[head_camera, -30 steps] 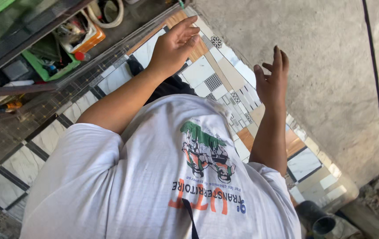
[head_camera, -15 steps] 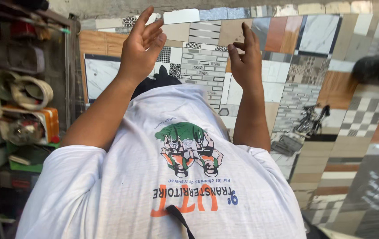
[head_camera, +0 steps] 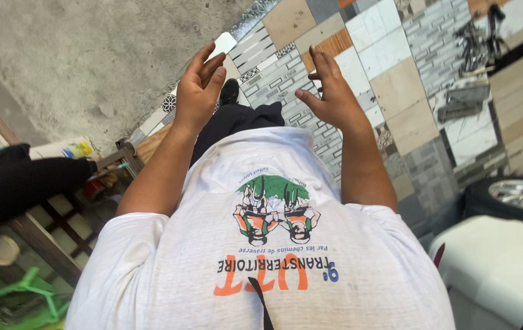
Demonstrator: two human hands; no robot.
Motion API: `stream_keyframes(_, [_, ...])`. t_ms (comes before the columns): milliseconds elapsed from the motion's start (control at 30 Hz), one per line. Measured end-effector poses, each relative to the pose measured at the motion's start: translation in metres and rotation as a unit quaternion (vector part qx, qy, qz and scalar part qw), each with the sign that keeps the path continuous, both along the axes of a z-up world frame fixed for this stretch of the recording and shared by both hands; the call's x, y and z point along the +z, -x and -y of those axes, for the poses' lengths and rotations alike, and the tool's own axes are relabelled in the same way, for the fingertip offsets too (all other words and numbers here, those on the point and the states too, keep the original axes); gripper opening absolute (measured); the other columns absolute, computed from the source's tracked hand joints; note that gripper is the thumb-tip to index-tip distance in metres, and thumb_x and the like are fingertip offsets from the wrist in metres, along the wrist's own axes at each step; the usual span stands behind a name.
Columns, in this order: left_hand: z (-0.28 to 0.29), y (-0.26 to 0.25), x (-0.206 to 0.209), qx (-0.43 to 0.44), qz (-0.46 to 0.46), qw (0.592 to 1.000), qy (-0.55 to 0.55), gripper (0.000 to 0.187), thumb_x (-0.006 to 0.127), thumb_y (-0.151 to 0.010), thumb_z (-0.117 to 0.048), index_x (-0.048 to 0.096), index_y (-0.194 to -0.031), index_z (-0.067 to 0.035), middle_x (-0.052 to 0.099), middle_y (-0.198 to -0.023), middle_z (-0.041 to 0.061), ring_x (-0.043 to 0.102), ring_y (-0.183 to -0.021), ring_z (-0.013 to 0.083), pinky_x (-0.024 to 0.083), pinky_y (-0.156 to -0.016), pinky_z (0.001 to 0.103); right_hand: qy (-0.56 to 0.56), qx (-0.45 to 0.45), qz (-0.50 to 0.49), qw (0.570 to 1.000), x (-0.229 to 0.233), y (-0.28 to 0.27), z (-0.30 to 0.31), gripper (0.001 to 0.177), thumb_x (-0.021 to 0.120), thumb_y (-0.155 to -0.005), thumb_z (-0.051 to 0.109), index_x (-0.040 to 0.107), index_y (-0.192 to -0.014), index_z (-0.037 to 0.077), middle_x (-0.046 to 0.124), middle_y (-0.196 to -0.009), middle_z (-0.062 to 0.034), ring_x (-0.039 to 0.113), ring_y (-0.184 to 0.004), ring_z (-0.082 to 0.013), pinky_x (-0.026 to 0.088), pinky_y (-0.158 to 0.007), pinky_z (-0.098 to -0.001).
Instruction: The person sorts various mechanical tools including wrenches and screwdrivers by picking them up from the floor and placing them into green plastic storage bins on a shelf.
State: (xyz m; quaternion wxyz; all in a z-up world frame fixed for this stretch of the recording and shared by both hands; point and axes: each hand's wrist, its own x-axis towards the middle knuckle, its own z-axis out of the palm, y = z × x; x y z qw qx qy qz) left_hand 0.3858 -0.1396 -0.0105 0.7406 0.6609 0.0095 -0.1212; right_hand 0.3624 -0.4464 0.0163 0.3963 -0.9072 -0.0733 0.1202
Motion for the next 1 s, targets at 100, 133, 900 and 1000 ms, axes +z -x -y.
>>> stream_keyframes(100, [0.0, -0.041, 0.005, -0.072, 0.031, 0.996, 0.037, 0.053, 0.062, -0.106, -0.017, 0.041, -0.151, 0.003, 0.054, -0.149, 0.023, 0.052, -0.143, 0.0271, 0.046, -0.118, 0.036, -0.021, -0.057, 0.003, 0.998, 0.019, -0.011, -0.014, 0.088, 0.08, -0.094, 0.021, 0.024, -0.161, 0.007, 0.037, -0.158, -0.0222, 0.065, -0.121, -0.0266, 0.059, -0.087, -0.0358])
stream_keyframes(133, [0.001, -0.053, 0.009, -0.097, 0.033, 0.994, 0.032, 0.05, 0.062, -0.107, -0.016, 0.044, -0.149, 0.004, 0.055, -0.149, 0.022, 0.052, -0.143, 0.0271, 0.045, -0.118, 0.036, -0.019, -0.078, 0.004, 0.997, 0.027, -0.015, -0.02, 0.088, 0.08, -0.094, 0.021, 0.024, -0.161, 0.007, 0.037, -0.158, -0.0222, 0.065, -0.121, -0.0266, 0.059, -0.087, -0.0358])
stream_keyframes(900, [0.103, -0.125, 0.003, -0.349, -0.014, 0.936, 0.037, 0.044, 0.062, -0.104, -0.02, 0.054, -0.14, 0.003, 0.063, -0.139, 0.017, 0.059, -0.132, 0.0219, 0.048, -0.111, 0.032, 0.032, -0.313, -0.015, 0.949, 0.036, 0.019, 0.006, 0.077, 0.071, -0.099, 0.028, 0.027, -0.16, 0.015, 0.041, -0.156, -0.0172, 0.063, -0.123, -0.0253, 0.056, -0.098, -0.0399])
stream_keyframes(1000, [0.126, -0.119, 0.014, -0.355, 0.025, 0.935, 0.013, 0.044, 0.061, -0.104, -0.019, 0.053, -0.141, 0.004, 0.062, -0.14, 0.016, 0.058, -0.133, 0.0215, 0.047, -0.112, 0.032, 0.026, -0.312, 0.025, 0.949, 0.033, 0.029, 0.032, 0.079, 0.074, -0.097, 0.028, 0.028, -0.16, 0.015, 0.043, -0.154, -0.0163, 0.065, -0.12, -0.0247, 0.056, -0.1, -0.0393])
